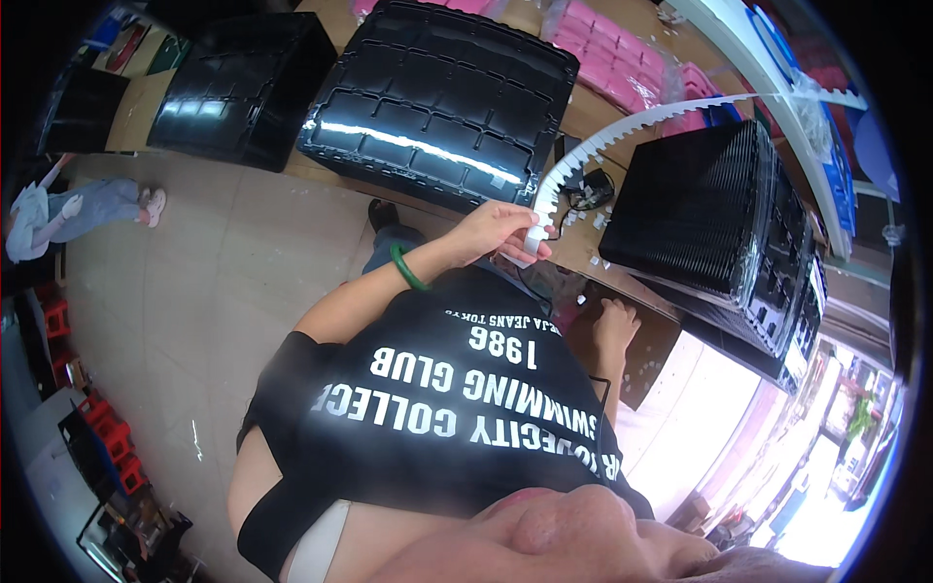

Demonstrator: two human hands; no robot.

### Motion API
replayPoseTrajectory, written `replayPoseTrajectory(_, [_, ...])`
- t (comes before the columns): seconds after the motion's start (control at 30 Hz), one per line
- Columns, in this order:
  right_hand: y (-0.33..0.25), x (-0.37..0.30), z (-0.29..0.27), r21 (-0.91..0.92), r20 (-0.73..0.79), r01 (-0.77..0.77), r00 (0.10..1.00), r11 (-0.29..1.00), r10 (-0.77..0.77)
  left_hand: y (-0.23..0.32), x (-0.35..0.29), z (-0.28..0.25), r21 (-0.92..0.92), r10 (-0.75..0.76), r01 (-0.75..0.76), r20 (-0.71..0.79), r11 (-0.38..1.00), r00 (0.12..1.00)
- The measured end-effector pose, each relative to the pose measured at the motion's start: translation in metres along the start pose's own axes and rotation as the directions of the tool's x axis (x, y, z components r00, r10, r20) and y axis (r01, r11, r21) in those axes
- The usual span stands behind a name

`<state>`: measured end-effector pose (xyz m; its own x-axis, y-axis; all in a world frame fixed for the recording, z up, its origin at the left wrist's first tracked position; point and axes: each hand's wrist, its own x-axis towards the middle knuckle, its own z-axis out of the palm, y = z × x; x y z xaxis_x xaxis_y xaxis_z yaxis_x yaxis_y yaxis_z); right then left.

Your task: Placing pink foam inserts into black plastic trays and applying white plastic divider strips to organize the tray sections.

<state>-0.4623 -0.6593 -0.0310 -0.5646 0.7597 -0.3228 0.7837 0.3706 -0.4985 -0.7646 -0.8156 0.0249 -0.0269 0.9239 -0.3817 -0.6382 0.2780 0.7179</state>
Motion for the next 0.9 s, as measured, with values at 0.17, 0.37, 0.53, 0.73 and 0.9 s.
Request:
replayPoseTrajectory(0.17, [-0.103, -0.006, 0.011, 0.737, -0.144, 0.091, 0.989, 0.670, 0.024, -0.018, 0.009, 0.008, 0.077, 0.126, -0.121, -0.072, 0.990, 0.989])
replayPoseTrajectory(0.37, [-0.131, -0.003, 0.056, 0.870, -0.045, 0.051, 0.999, 0.490, -0.023, -0.055, -0.005, -0.003, 0.108, 0.214, -0.203, -0.110, 0.973, 0.971])
replayPoseTrajectory(0.53, [-0.146, -0.013, 0.064, 0.859, -0.089, 0.117, 0.993, 0.498, -0.080, -0.061, -0.016, -0.014, 0.136, 0.228, -0.212, -0.112, 0.968, 0.967])
replayPoseTrajectory(0.73, [-0.199, -0.025, 0.043, 0.433, -0.396, 0.602, 0.795, 0.670, -0.459, -0.061, -0.039, -0.025, -0.115, -0.056, 0.034, -0.193, 0.993, 0.980])
replayPoseTrajectory(0.9, [-0.284, 0.012, 0.058, 0.453, -0.047, 0.522, 0.824, 0.723, -0.565, -0.087, -0.056, -0.049, 0.534, -0.062, -0.043, 0.177, 0.845, 0.982])
